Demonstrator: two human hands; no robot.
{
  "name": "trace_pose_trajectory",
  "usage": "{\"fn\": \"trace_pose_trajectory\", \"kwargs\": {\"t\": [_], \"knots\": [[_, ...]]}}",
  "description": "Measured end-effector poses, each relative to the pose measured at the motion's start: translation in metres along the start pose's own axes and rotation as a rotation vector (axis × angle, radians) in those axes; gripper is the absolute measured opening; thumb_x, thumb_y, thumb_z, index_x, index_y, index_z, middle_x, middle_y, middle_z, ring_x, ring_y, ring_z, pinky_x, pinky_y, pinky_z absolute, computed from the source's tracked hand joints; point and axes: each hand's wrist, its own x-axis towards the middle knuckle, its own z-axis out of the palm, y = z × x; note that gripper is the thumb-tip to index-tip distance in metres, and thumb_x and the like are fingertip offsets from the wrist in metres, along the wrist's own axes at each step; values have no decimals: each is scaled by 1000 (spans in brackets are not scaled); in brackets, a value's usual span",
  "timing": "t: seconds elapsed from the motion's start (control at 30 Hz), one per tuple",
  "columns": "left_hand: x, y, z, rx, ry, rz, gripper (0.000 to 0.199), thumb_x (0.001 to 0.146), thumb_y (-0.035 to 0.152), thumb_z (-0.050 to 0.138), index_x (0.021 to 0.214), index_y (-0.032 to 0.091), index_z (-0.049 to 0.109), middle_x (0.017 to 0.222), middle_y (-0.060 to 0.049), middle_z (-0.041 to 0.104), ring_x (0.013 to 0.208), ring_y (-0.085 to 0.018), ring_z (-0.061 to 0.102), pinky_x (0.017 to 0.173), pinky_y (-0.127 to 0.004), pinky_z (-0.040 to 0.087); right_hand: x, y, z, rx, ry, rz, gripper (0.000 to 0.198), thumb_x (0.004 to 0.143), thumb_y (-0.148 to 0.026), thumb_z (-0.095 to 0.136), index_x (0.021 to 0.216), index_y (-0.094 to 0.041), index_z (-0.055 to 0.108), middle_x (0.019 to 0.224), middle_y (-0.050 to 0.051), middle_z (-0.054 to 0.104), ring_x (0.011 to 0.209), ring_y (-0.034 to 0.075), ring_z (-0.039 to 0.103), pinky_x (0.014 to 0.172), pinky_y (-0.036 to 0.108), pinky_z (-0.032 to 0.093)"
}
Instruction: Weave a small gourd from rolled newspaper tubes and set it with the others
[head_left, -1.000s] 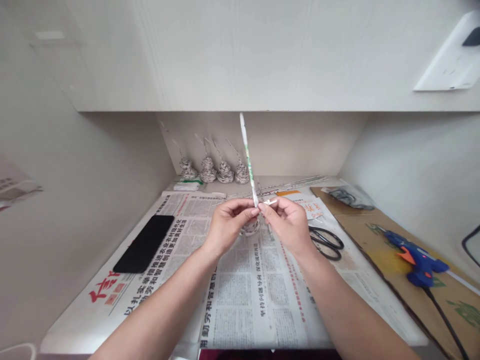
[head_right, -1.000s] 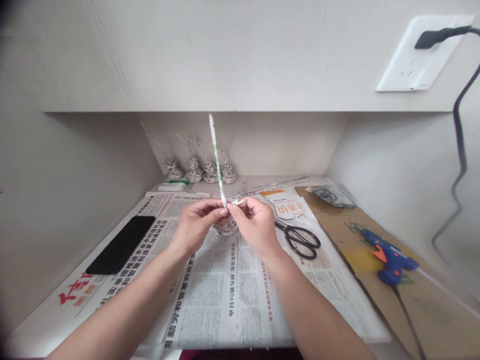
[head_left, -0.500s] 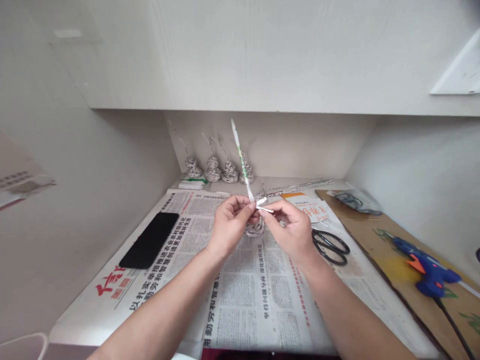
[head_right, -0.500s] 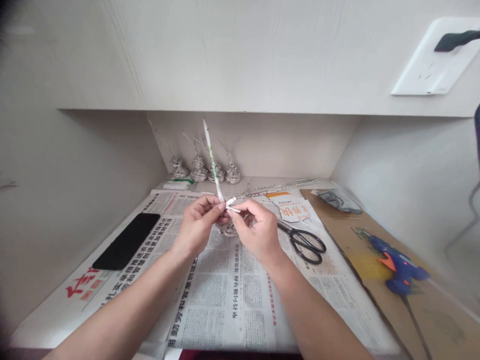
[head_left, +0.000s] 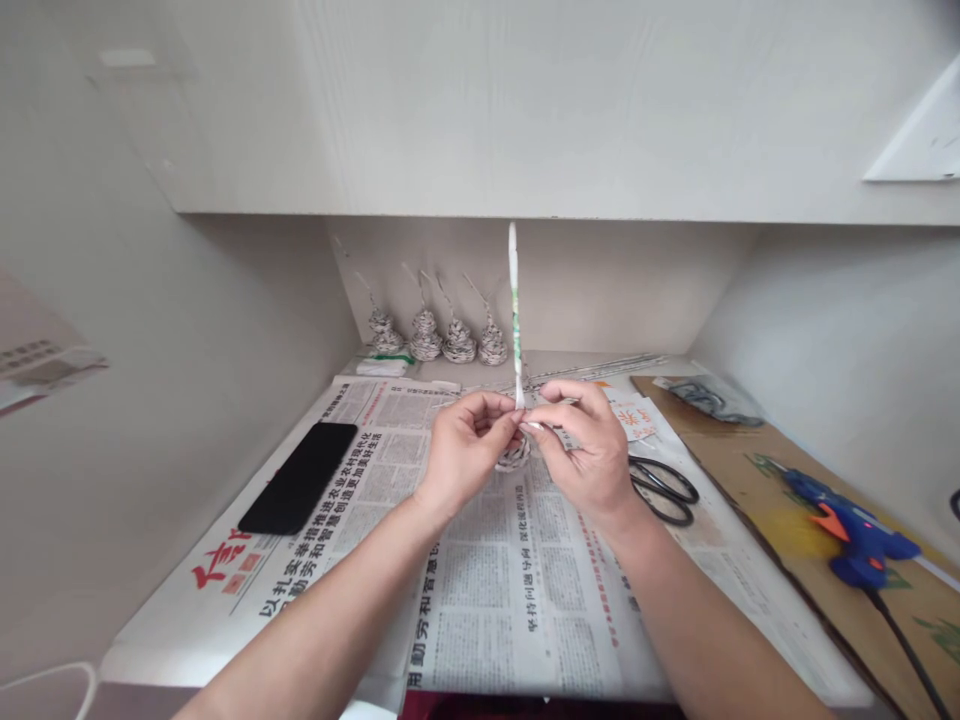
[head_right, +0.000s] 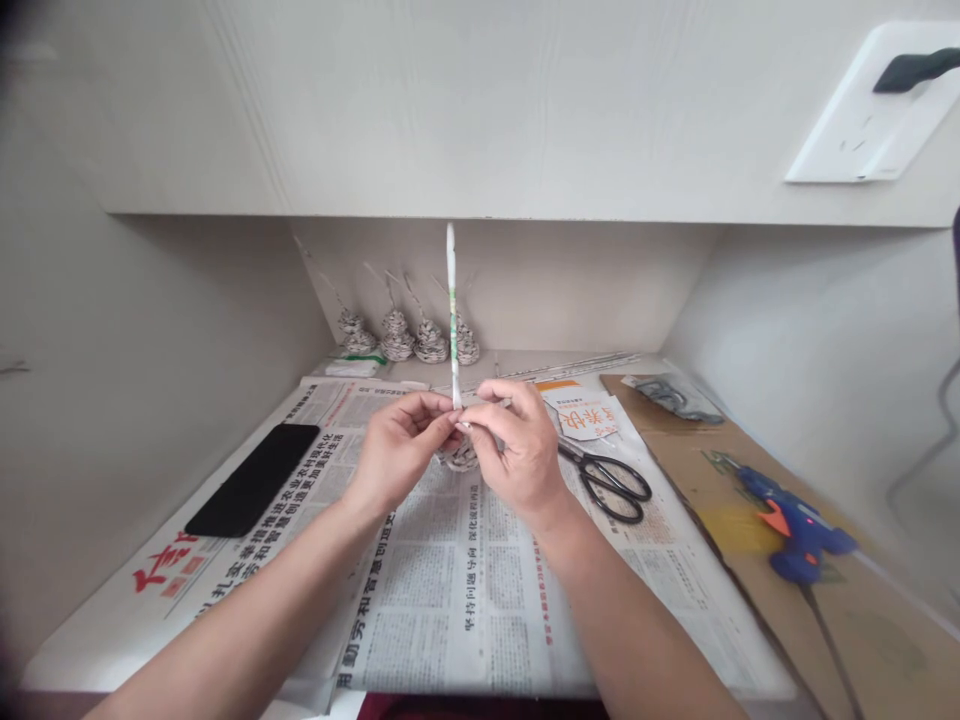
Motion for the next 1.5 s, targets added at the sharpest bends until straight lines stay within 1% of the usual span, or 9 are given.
{"fn": "trace_pose_trajectory", "kwargs": {"t": [0.13,0.23,0.47,0.6,0.77,1.07,1.17,1.4,1.5], "knots": [[0,-1,-1,39,-23,32,19,73,28,74,81,13,66,71,-2,68,59,-10,62,61,-23,55,-2,-1,6,252,-12,280,2,84,-25,65,84,-25,67,85,3,66,79,18,62,73,33,50],[0,-2,-1,69,-69,50,18,75,25,72,87,13,68,77,-4,70,64,-12,64,64,-24,55,-1,1,8,422,-18,464,10,79,-30,70,77,-22,65,75,1,65,69,16,60,64,29,48],[-3,-2,-1,121,-146,88,21,80,24,67,99,14,69,94,-9,73,79,-15,67,73,-27,56,4,4,2,562,2,653,21,67,-30,80,67,-20,61,61,-3,60,51,9,47,50,24,39],[-3,-5,-1,178,-122,149,23,76,25,72,97,15,71,97,-9,73,88,-18,68,79,-28,55,4,3,2,572,-10,672,22,71,-35,77,68,-20,62,58,-3,59,47,8,44,46,23,34],[-4,-7,0,207,-70,163,19,76,24,72,92,14,72,91,-8,74,80,-17,67,73,-26,54,1,4,6,580,-19,690,23,73,-39,76,69,-20,63,54,-4,57,44,7,41,43,22,31],[-2,-2,-3,18,-47,20,23,74,22,72,95,13,69,86,-7,73,74,-14,66,68,-24,55,1,5,10,643,-105,691,19,73,-37,77,81,-21,71,67,-2,63,51,8,47,46,22,35],[-1,0,-4,13,-22,8,27,72,23,75,96,13,68,84,-6,73,72,-13,66,67,-24,55,0,4,11,662,-90,692,17,72,-36,77,76,-21,71,69,-2,65,52,9,48,47,23,36],[-2,-5,0,95,39,79,15,72,22,74,81,13,67,78,-6,72,68,-13,65,65,-25,56,1,0,6,486,-22,693,16,73,-34,75,69,-19,70,63,-1,63,55,9,50,52,24,38],[-3,-11,2,136,70,144,12,73,22,74,77,13,67,77,-5,72,69,-14,67,65,-25,56,3,-2,5,501,-25,753,15,71,-31,75,69,-18,69,61,-2,62,54,9,50,51,22,38]]}}
